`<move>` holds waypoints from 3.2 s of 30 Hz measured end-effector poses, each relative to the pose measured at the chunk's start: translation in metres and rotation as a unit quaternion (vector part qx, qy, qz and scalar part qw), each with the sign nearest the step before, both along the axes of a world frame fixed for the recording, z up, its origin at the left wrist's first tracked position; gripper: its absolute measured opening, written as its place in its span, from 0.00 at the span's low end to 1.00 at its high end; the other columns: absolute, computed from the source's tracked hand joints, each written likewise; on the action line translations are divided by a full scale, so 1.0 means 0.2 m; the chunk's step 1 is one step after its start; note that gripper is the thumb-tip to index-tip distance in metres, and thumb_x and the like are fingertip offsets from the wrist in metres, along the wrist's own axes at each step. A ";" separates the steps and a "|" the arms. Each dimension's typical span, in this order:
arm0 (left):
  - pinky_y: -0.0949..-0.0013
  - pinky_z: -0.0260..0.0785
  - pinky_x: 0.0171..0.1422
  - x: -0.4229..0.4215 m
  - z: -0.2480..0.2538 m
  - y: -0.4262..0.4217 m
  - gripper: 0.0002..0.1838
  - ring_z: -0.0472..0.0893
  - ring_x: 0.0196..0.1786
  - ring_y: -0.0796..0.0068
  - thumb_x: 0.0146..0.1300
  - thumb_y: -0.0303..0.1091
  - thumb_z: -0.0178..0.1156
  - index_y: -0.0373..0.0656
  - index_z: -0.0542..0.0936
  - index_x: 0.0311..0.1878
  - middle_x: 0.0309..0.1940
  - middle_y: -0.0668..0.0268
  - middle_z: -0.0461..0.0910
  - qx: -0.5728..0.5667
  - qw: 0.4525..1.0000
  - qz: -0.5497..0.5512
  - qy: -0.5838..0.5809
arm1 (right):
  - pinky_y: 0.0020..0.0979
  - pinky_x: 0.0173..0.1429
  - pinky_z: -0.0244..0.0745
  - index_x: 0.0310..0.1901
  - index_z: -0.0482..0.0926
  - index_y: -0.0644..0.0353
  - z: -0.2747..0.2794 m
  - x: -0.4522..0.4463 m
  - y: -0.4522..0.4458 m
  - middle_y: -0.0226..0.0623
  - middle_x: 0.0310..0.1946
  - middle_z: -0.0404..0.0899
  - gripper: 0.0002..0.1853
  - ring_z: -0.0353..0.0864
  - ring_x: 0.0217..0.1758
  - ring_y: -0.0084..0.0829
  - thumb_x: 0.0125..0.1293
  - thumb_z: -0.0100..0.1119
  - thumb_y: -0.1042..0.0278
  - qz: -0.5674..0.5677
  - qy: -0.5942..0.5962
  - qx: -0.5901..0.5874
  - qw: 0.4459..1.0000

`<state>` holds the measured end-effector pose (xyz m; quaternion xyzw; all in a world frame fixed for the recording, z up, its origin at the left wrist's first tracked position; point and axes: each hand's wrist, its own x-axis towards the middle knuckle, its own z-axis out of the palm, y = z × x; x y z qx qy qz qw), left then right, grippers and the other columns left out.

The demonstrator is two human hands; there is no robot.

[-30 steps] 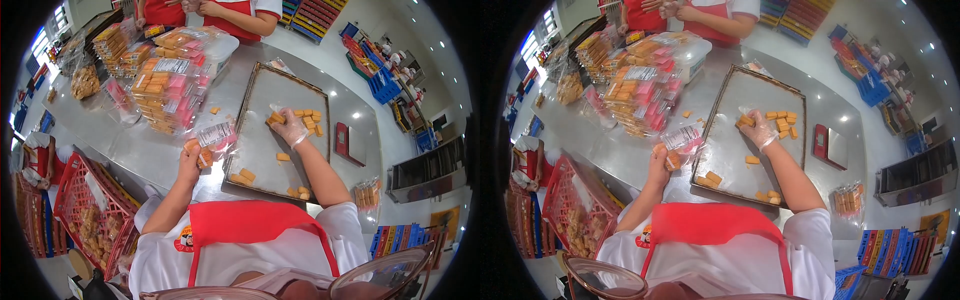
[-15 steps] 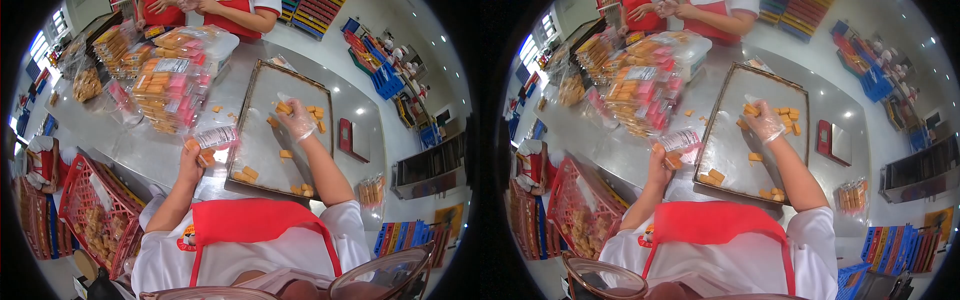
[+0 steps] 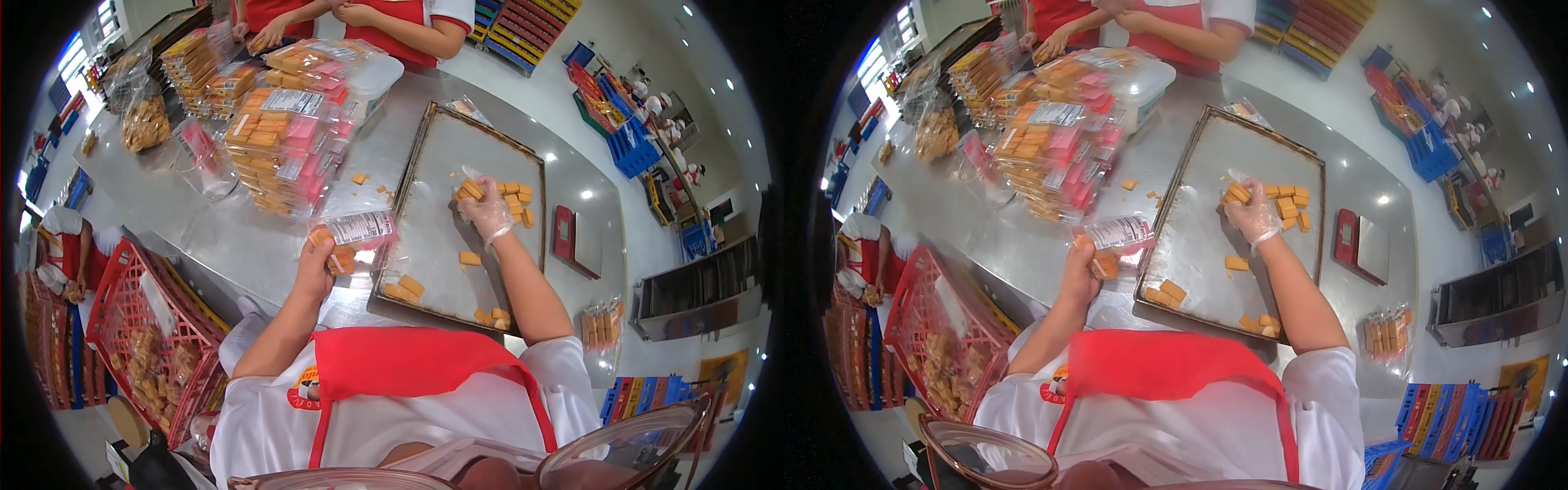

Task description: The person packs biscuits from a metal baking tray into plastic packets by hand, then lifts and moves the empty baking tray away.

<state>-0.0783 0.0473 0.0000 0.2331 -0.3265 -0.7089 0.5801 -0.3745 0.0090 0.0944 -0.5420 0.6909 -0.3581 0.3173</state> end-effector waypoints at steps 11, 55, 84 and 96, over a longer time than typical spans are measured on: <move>0.67 0.70 0.45 -0.01 0.03 0.00 0.20 0.76 0.41 0.70 0.58 0.38 0.50 0.37 0.65 0.50 0.42 0.61 0.73 0.009 1.000 0.018 0.007 | 0.24 0.28 0.67 0.49 0.53 0.55 0.06 0.10 0.07 0.38 0.24 0.71 0.26 0.69 0.24 0.24 0.50 0.53 0.80 0.045 -0.305 0.045 0.950; 0.66 0.66 0.49 -0.13 0.26 0.10 0.18 0.74 0.45 0.70 0.63 0.49 0.44 0.43 0.68 0.42 0.42 0.63 0.73 0.124 0.979 -0.090 0.136 | 0.27 0.53 0.63 0.49 0.67 0.61 0.35 0.31 0.52 0.34 0.42 0.71 0.19 0.68 0.48 0.24 0.54 0.56 0.78 0.313 -0.341 0.068 0.884; 0.76 0.68 0.41 -0.05 0.38 0.13 0.16 0.75 0.36 0.79 0.50 0.31 0.64 0.39 0.70 0.40 0.33 0.66 0.76 -0.159 0.971 -0.065 -0.165 | 0.23 0.48 0.68 0.49 0.70 0.64 0.30 0.30 0.50 0.35 0.46 0.73 0.19 0.73 0.45 0.25 0.53 0.49 0.81 0.174 -0.465 0.102 0.862; 0.74 0.67 0.43 -0.03 0.35 0.07 0.15 0.74 0.36 0.80 0.51 0.34 0.62 0.39 0.71 0.40 0.33 0.67 0.75 -0.022 0.962 -0.202 -0.182 | 0.27 0.53 0.65 0.50 0.70 0.61 0.35 0.32 0.53 0.42 0.45 0.73 0.19 0.73 0.47 0.28 0.54 0.47 0.82 0.435 0.125 -0.131 0.882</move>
